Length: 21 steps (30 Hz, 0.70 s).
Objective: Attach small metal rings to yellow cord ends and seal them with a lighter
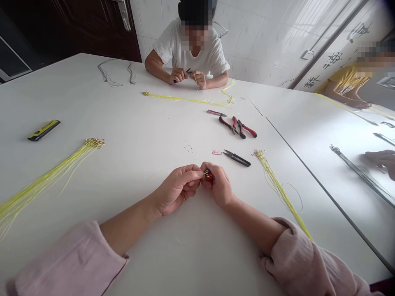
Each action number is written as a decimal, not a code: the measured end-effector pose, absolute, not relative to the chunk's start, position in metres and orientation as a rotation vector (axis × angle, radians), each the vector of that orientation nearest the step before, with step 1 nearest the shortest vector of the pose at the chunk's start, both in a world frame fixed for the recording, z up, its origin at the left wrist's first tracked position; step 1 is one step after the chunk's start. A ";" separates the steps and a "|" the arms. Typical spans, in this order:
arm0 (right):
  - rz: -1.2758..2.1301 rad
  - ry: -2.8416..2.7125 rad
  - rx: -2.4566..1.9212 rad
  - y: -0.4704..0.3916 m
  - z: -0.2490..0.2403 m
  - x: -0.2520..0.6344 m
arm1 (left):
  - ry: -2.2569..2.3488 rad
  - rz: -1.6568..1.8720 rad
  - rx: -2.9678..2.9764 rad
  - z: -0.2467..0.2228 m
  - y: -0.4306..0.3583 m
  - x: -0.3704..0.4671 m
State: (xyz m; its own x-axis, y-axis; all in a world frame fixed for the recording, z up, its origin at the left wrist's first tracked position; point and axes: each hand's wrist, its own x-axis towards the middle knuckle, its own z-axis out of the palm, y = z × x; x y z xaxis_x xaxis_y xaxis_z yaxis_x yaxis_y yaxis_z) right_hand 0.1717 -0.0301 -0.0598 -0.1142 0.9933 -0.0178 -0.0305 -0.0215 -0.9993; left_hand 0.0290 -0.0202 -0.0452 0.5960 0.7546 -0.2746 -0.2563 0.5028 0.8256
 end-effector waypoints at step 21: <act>1.370 -1.214 -1.081 -0.029 -0.063 0.173 | 0.665 0.685 0.801 -0.047 -0.020 0.028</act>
State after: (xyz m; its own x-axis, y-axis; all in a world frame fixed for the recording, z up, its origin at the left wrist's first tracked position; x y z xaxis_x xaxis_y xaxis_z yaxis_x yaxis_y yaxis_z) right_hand 0.1728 -0.0293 -0.0627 -0.1320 0.9911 -0.0147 -0.1045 -0.0286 -0.9941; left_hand 0.0281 -0.0199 -0.0468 0.6002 0.7545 -0.2656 -0.2872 0.5131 0.8089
